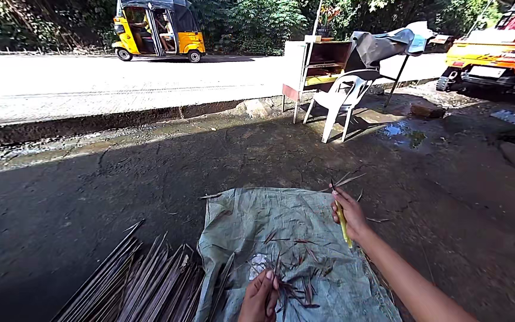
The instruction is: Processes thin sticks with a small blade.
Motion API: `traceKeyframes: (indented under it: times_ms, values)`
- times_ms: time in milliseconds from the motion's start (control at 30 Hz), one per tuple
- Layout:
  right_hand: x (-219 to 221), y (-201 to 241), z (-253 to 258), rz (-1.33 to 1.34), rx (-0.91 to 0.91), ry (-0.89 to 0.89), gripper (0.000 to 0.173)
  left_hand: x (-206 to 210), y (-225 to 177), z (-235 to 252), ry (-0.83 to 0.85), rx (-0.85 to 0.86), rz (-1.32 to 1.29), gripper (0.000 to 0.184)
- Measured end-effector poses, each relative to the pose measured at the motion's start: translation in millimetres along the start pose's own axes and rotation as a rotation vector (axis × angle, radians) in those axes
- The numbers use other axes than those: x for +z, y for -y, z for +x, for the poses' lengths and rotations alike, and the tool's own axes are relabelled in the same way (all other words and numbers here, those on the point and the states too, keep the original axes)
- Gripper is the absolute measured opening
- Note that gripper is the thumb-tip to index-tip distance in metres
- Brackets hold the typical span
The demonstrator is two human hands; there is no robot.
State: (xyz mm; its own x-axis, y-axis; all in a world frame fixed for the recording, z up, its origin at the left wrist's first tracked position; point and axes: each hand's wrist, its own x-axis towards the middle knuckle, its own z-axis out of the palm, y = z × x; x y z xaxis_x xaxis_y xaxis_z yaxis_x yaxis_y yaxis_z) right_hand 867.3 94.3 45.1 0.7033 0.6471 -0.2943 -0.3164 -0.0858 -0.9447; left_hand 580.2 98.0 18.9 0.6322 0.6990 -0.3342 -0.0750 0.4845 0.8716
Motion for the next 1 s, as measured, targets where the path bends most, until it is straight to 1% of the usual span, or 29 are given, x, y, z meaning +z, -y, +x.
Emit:
traceKeyframes:
  times_ms: [33, 67, 100, 133, 233, 300, 367, 467, 533, 600, 700, 767, 1000]
  values:
    - [-6, 4, 1, -0.114, 0.029, 0.035, 0.033, -1, 1, 0, -0.003, 0.0, 0.0, 0.039]
    - [-9, 7, -1, -0.24, 0.096, 0.115, 0.033, -2, 1, 1, -0.005, 0.0, 0.0, 0.039]
    - [-9, 8, -5, -0.337, 0.175, 0.221, 0.027, -2, 1, 2, -0.007, 0.001, 0.0, 0.039]
    - [-6, 5, -9, -0.372, 0.212, 0.331, 0.028, -3, 1, 3, -0.008, 0.003, -0.001, 0.039]
    - [10, -10, -35, -0.314, 0.165, 0.664, 0.037, -3, 3, 5, -0.001, 0.003, -0.015, 0.04]
    - [22, -15, -53, -0.309, 0.136, 0.775, 0.041, -2, 2, 6, 0.022, 0.0, -0.056, 0.041]
    - [29, -20, -63, -0.28, 0.106, 0.79, 0.043, -2, 3, 6, 0.105, -0.011, -0.183, 0.043]
    - [29, -25, -65, -0.17, 0.061, 0.781, 0.042, -8, 6, 6, 0.298, -0.04, -0.442, 0.045]
    - [30, -23, -66, -0.119, 0.043, 0.795, 0.041, -10, 7, 6, 0.397, -0.052, -0.544, 0.042]
    - [32, -24, -67, -0.104, 0.003, 0.79, 0.04, -12, 9, 7, 0.462, -0.061, -0.612, 0.036]
    - [32, -28, -66, -0.146, -0.124, 0.762, 0.041, -12, 10, 7, 0.486, -0.066, -0.638, 0.033]
    - [31, -29, -65, -0.178, -0.178, 0.743, 0.042, -11, 10, 7, 0.483, -0.069, -0.64, 0.034]
    - [28, -29, -62, -0.247, -0.265, 0.706, 0.04, -10, 11, 9, 0.487, -0.065, -0.639, 0.036]
